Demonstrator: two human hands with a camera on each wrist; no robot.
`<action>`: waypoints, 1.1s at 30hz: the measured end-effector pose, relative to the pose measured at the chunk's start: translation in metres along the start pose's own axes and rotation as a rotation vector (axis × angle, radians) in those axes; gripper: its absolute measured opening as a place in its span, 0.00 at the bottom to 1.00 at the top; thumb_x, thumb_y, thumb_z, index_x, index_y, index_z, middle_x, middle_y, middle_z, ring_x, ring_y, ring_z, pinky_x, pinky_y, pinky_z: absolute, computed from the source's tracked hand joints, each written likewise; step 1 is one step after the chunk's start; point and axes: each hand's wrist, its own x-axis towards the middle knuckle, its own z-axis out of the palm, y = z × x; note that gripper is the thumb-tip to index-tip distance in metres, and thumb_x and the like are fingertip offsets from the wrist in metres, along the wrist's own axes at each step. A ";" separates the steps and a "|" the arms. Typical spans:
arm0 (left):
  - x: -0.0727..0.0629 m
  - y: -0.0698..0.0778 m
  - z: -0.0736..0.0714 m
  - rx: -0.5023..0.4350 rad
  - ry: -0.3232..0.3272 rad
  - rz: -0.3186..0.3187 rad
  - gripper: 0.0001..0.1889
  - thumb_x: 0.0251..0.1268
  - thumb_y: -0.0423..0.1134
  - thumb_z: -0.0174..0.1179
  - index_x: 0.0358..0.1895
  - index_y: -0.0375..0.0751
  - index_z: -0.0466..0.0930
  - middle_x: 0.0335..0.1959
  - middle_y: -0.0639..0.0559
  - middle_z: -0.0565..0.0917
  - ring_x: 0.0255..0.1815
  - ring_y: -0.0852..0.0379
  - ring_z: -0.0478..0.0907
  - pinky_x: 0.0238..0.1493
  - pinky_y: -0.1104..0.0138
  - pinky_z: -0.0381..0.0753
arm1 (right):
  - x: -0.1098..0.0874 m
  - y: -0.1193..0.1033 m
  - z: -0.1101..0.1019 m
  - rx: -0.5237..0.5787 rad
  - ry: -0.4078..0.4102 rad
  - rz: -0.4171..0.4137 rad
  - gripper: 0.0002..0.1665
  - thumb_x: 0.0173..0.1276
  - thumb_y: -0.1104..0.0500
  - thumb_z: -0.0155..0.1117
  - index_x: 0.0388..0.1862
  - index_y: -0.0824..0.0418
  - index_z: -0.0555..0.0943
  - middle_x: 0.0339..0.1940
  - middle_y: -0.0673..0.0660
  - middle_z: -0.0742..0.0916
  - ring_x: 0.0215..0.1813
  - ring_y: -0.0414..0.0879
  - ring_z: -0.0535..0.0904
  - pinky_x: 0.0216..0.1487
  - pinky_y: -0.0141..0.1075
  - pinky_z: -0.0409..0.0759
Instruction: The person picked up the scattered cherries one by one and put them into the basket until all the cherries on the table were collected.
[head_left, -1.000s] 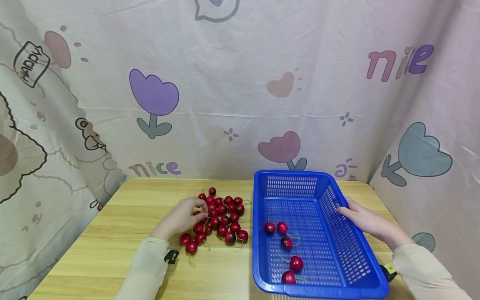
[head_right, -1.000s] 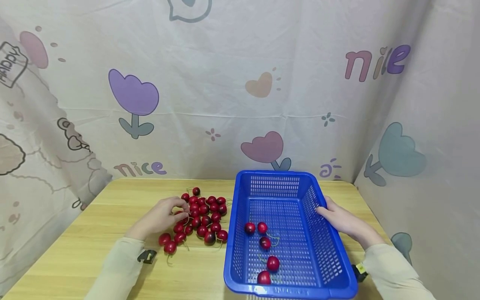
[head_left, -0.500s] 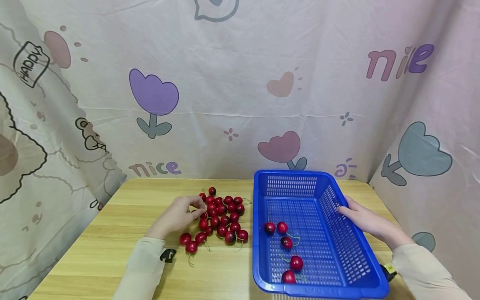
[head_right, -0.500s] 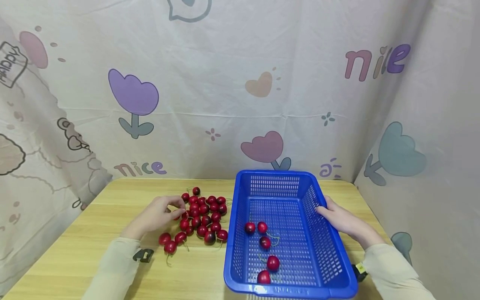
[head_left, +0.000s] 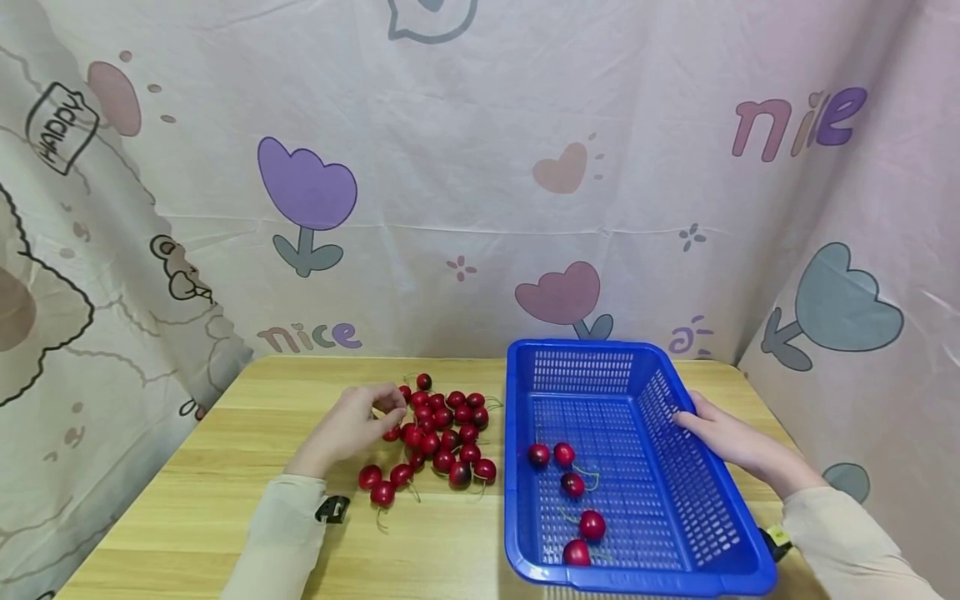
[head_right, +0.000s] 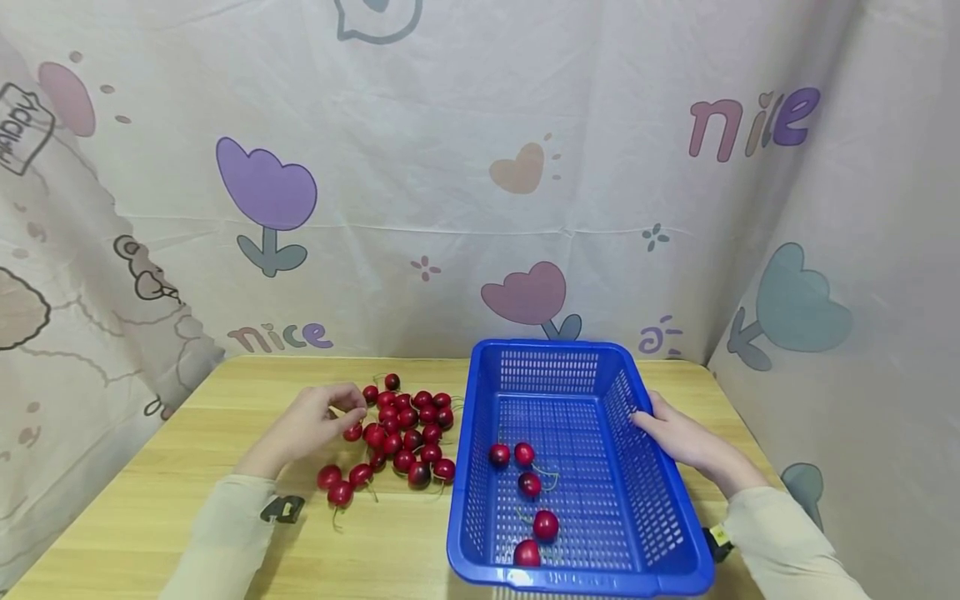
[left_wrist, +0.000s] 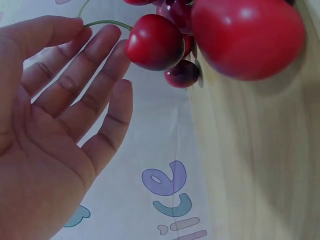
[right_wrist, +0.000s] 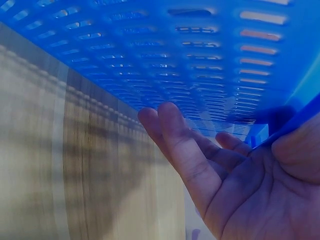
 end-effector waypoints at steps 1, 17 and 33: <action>0.000 0.001 -0.001 0.000 0.004 0.003 0.03 0.76 0.36 0.64 0.43 0.43 0.86 0.40 0.47 0.91 0.39 0.60 0.83 0.42 0.68 0.83 | 0.000 0.000 0.000 0.002 0.001 0.000 0.43 0.91 0.50 0.42 0.87 0.71 0.36 0.73 0.82 0.71 0.57 0.57 0.88 0.59 0.61 0.88; 0.003 0.026 -0.005 -0.045 0.059 0.040 0.02 0.76 0.38 0.66 0.42 0.51 0.86 0.39 0.50 0.92 0.41 0.60 0.85 0.42 0.69 0.84 | -0.001 0.001 0.001 0.010 0.013 -0.007 0.43 0.91 0.50 0.42 0.87 0.70 0.36 0.73 0.82 0.72 0.57 0.57 0.88 0.59 0.61 0.89; 0.020 0.073 -0.002 -0.049 0.071 0.212 0.02 0.75 0.36 0.67 0.40 0.47 0.87 0.34 0.56 0.90 0.34 0.64 0.82 0.36 0.70 0.84 | 0.000 -0.005 0.003 -0.060 0.033 0.025 0.42 0.92 0.48 0.40 0.86 0.72 0.40 0.74 0.80 0.71 0.63 0.61 0.84 0.67 0.69 0.80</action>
